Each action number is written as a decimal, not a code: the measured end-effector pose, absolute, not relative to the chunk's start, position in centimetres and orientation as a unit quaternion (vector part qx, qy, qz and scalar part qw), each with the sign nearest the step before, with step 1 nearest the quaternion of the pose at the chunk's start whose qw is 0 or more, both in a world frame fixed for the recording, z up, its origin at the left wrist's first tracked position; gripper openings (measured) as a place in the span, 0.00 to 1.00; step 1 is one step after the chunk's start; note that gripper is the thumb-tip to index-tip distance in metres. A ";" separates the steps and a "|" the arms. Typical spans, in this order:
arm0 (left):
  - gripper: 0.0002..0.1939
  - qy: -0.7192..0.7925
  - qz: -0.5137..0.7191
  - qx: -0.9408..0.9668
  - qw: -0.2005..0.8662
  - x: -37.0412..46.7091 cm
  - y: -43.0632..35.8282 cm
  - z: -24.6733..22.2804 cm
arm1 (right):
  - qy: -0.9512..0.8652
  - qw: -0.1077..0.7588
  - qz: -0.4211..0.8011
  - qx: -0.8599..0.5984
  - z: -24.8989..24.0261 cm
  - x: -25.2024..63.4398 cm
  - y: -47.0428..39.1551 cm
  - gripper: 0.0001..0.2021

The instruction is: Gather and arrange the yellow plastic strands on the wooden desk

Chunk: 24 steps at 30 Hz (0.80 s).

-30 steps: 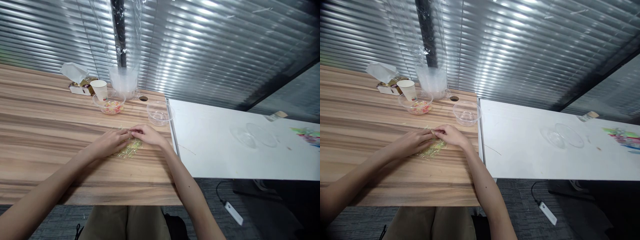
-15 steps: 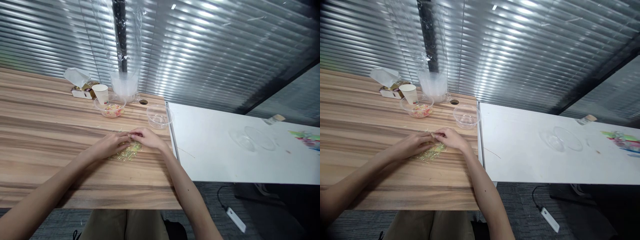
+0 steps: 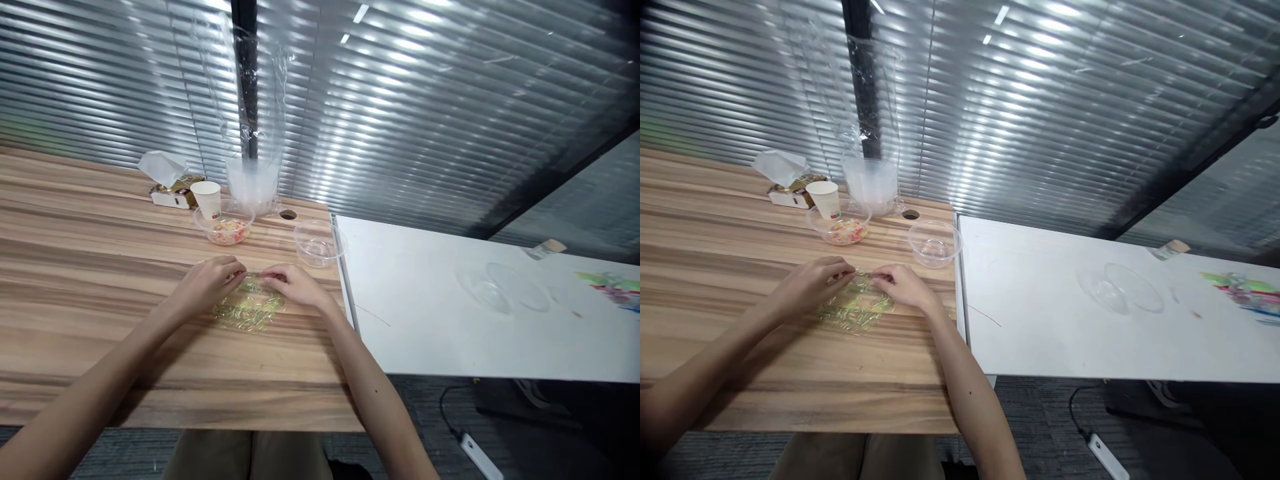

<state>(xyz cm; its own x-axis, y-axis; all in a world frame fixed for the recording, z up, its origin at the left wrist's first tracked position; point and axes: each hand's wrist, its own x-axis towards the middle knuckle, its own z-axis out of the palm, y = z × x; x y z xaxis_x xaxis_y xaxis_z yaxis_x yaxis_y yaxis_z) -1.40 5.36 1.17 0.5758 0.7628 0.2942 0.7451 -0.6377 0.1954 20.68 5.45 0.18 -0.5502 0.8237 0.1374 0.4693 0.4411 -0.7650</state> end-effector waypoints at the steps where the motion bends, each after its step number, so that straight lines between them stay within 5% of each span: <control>1: 0.17 0.432 0.170 0.886 0.015 -1.6 5.5 1.1 | -0.809 0.256 0.343 -0.402 0.2 20.7 5.4 0.12; 13: 0.16 0.439 0.085 0.894 0.034 -0.8 5.0 0.5 | -0.798 0.289 0.321 -0.420 0.8 20.5 5.0 0.12; 24: 0.11 0.359 0.139 0.914 0.130 0.1 4.3 0.2 | -0.786 0.312 0.323 -0.425 0.9 20.3 5.0 0.12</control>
